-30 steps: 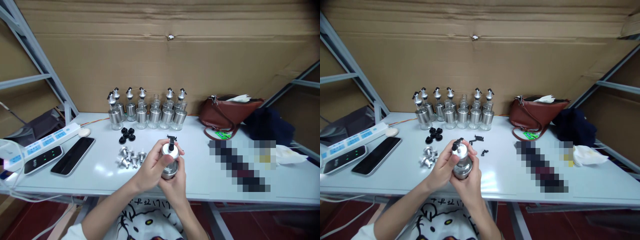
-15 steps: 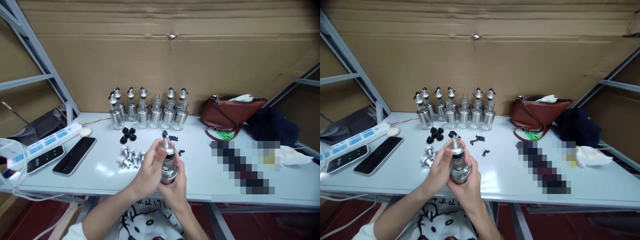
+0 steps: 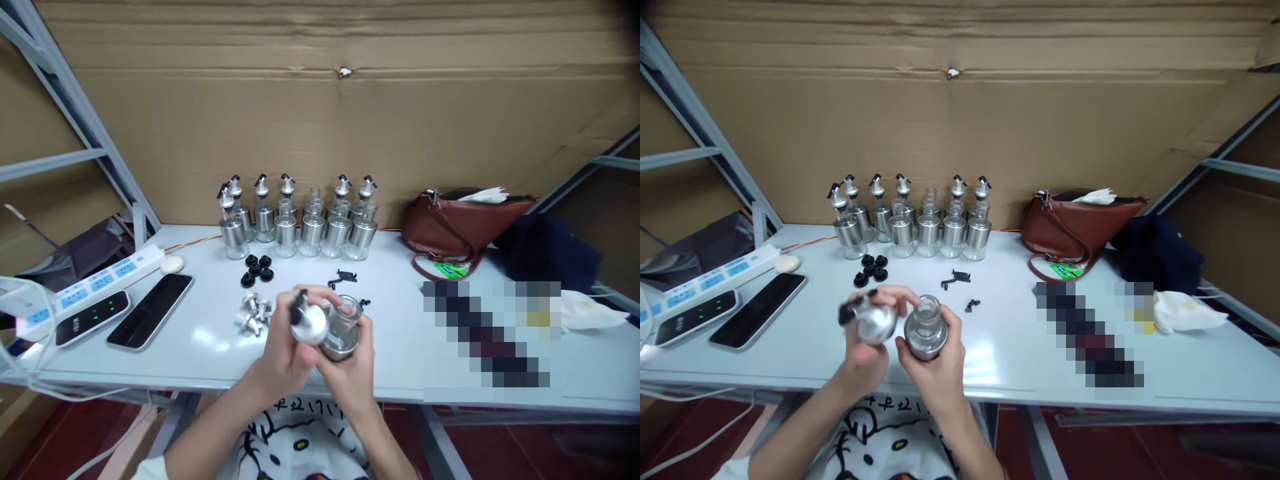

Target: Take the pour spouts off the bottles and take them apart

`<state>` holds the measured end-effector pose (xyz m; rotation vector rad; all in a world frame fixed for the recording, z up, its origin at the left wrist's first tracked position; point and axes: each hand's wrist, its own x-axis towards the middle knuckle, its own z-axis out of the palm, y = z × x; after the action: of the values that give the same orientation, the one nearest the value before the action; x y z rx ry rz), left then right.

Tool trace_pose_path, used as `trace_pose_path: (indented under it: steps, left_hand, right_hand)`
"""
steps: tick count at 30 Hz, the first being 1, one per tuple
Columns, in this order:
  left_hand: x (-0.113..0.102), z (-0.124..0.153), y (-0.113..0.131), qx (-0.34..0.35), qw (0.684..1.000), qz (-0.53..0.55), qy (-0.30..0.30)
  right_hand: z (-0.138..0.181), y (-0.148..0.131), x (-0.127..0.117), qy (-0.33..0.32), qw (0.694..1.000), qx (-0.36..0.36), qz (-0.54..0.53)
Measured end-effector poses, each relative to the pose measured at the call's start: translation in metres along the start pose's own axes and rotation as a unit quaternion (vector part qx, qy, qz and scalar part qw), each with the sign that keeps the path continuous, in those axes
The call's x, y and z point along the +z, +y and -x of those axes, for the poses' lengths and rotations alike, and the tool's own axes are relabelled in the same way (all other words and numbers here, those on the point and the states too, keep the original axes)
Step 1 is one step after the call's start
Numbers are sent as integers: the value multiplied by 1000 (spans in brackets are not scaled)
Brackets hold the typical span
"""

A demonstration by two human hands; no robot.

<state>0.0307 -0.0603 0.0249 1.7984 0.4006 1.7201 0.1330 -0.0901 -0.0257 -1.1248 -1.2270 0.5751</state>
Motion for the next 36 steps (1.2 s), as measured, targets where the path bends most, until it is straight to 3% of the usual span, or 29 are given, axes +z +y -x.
trace_pose_path:
  steps: [4, 10, 12, 15, 19, 21, 25, 30, 36]
  left_hand:
    - [-8, -10, 8, 105, 970, -169, -141]
    - [-11, -21, 19, 157, 918, -312, -187]
    - [-18, -27, 22, 154, 916, -330, -169]
    - [-35, -47, 31, 157, 912, -370, -83]
    - [-61, -92, 37, 151, 861, -486, 23]
    - [-71, -114, 29, 146, 826, -541, 62]
    - [-88, -138, -9, 116, 788, -605, 12]
    - [-103, -138, -53, 15, 764, -643, -45]
    - [-112, -130, -73, -34, 737, -672, -70]
  right_hand:
    - [0, 3, 0, 5, 1000, -24, 19]
    - [-1, 10, 0, 30, 993, -113, 34]
    - [-3, 9, -1, 48, 987, -150, 19]
    - [-5, 7, -2, 83, 979, -184, -4]
    - [-5, 5, -1, 91, 982, -162, 18]
    - [-5, 5, -1, 84, 987, -134, 35]
    - [-6, 5, -2, 80, 992, -88, 43]
    - [-8, 5, -2, 78, 993, -75, 55]
    - [-8, 6, -4, 68, 993, -78, 58]
